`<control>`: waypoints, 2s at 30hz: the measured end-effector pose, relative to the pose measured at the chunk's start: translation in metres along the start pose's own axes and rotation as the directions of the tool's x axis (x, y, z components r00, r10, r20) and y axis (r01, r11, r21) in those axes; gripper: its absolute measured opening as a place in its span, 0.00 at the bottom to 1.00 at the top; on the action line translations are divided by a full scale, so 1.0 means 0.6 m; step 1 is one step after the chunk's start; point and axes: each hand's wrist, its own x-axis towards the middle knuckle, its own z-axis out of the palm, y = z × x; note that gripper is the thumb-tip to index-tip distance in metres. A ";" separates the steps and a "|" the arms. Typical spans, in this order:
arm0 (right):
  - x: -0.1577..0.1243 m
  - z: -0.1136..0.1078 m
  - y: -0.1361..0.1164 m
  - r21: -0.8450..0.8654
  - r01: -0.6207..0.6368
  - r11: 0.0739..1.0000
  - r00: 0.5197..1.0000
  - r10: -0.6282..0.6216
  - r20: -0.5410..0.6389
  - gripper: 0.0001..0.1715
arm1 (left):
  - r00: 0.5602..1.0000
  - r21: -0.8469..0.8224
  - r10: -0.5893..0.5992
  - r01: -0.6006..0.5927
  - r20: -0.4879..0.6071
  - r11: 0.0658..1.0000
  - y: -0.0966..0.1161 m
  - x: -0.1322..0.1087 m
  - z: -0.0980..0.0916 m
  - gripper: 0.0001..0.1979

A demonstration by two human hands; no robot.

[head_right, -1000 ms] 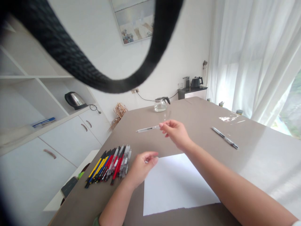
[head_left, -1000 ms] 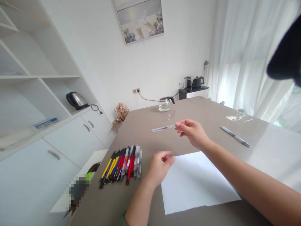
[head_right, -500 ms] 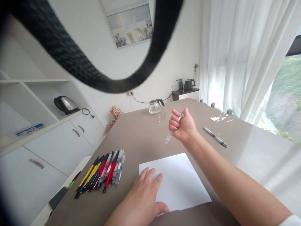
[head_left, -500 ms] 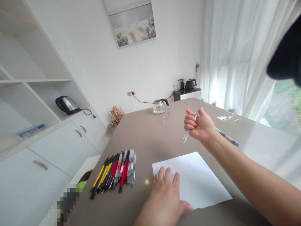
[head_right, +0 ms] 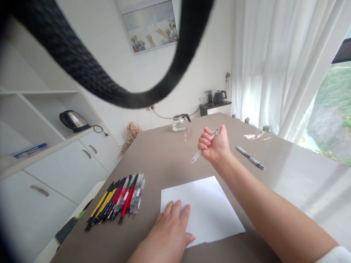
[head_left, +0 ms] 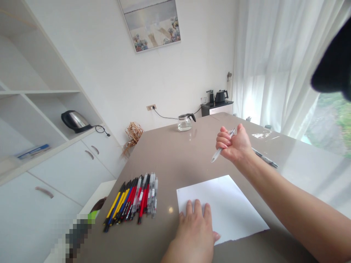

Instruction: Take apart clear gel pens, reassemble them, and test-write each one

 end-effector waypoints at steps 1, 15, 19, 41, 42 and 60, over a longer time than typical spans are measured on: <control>-0.001 0.000 0.000 -0.001 0.004 1.000 1.000 -0.004 0.004 0.28 | 1.000 0.005 -0.005 0.006 -0.012 1.000 -0.002 0.003 0.001 0.28; -0.001 -0.006 0.001 -0.011 0.019 1.000 0.999 -0.019 0.039 0.23 | 0.999 0.032 -0.033 0.034 -0.023 0.999 -0.022 0.017 0.013 0.33; 0.002 -0.007 0.004 0.029 0.010 1.000 0.999 -0.012 0.045 0.13 | 0.999 0.023 0.006 -0.005 -0.053 1.000 -0.018 0.019 0.018 0.33; -0.011 -0.020 0.096 -0.375 -0.269 0.887 0.957 0.291 0.000 0.25 | 0.994 0.129 0.002 0.013 -0.113 0.992 -0.034 0.015 0.017 0.32; -0.019 -0.025 0.108 -0.426 -0.304 0.852 0.941 0.339 0.008 0.25 | 0.996 0.141 -0.016 0.028 -0.086 0.990 -0.038 0.017 0.016 0.32; -0.068 -0.065 0.235 -0.983 0.147 0.114 0.982 0.099 0.159 0.09 | 0.991 0.086 -0.109 0.102 0.074 0.991 -0.061 0.020 -0.011 0.46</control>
